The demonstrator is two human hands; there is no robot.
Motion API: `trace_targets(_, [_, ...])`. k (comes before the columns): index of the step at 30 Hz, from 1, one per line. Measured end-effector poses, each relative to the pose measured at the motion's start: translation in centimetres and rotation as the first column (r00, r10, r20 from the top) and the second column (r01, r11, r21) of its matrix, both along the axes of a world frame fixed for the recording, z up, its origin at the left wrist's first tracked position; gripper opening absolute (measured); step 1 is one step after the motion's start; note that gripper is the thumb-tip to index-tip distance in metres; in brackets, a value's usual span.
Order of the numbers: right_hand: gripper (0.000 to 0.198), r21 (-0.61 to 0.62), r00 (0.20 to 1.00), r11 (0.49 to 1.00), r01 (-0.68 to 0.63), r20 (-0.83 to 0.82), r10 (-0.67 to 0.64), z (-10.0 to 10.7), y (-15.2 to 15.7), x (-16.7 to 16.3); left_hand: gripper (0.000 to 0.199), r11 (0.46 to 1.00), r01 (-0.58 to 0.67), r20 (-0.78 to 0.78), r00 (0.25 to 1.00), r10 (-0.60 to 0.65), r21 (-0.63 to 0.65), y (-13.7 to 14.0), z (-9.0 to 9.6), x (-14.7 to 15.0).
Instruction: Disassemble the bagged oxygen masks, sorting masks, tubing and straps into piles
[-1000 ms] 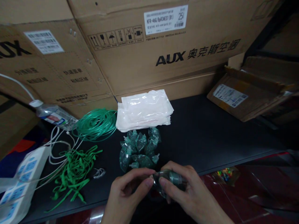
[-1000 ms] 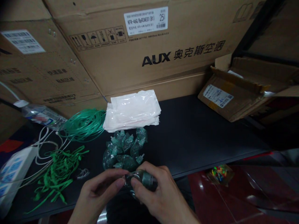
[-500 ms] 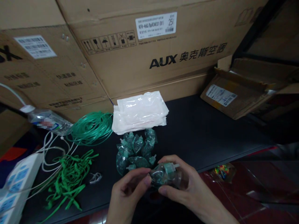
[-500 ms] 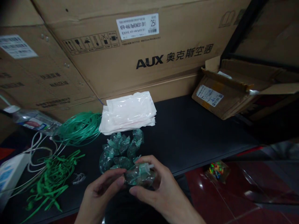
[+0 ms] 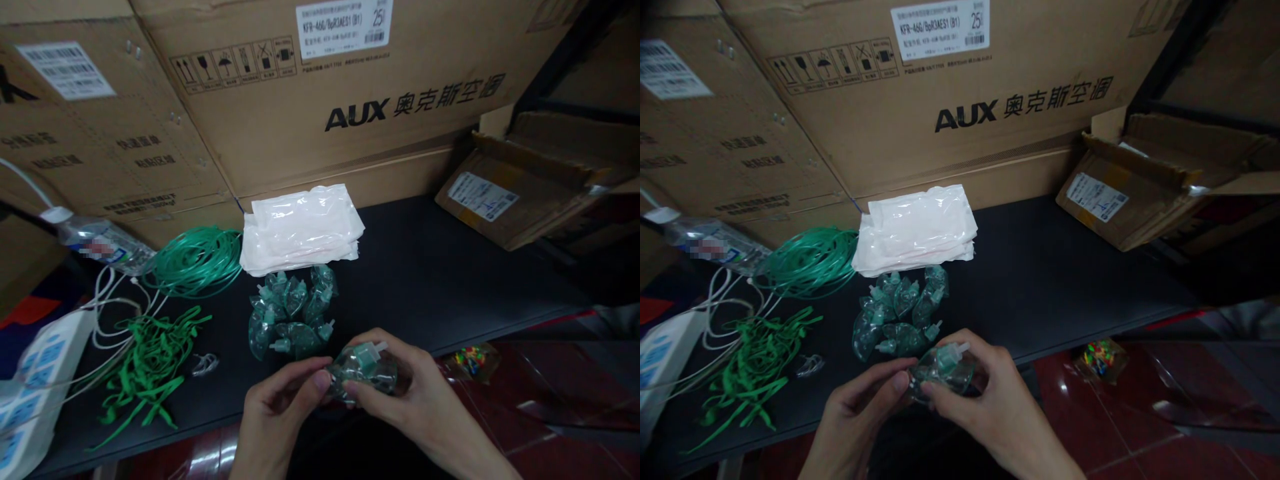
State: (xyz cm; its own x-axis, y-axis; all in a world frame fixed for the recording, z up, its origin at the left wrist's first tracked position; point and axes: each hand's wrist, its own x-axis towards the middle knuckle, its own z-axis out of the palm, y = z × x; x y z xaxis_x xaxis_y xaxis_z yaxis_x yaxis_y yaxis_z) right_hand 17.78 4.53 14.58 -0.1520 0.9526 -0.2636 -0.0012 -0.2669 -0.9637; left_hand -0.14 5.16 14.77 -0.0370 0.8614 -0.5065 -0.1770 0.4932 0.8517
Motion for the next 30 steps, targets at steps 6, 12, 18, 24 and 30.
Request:
trace_targets(6, [0.017, -0.006, 0.998, 0.999, 0.032, -0.046, -0.032, 0.2, -0.2, -0.2, 0.034, 0.999, 0.028, -0.022, 0.999, -0.027, 0.022, -0.1, 0.4, -0.1])
trace_targets(12, [0.015, -0.026, 0.998, 0.998, 0.056, -0.024, -0.056, 0.1, -0.4, -0.5, 0.026, 0.997, 0.067, -0.13, 0.99, -0.061, 0.038, -0.3, 0.9, -0.5])
trace_targets(18, [0.016, -0.024, 0.996, 0.996, 0.084, -0.019, -0.085, 0.0, -0.5, -0.4, 0.019, 0.991, 0.052, -0.196, 0.98, -0.027, 0.122, -0.3, 1.7, 0.1])
trace_targets(24, [0.02, -0.047, 0.978, 0.979, 0.196, -0.055, -0.199, -0.4, -0.8, -1.1, 0.015, 0.979, 0.079, -0.264, 0.964, -0.028, 0.186, -0.5, 1.8, 0.3])
trace_targets(30, [0.023, -0.104, 0.985, 0.987, 0.124, -0.106, -0.135, -0.4, -0.9, -0.7, 0.01, 0.971, 0.067, -0.276, 0.961, -0.001, 0.23, -0.6, 1.5, 0.4])
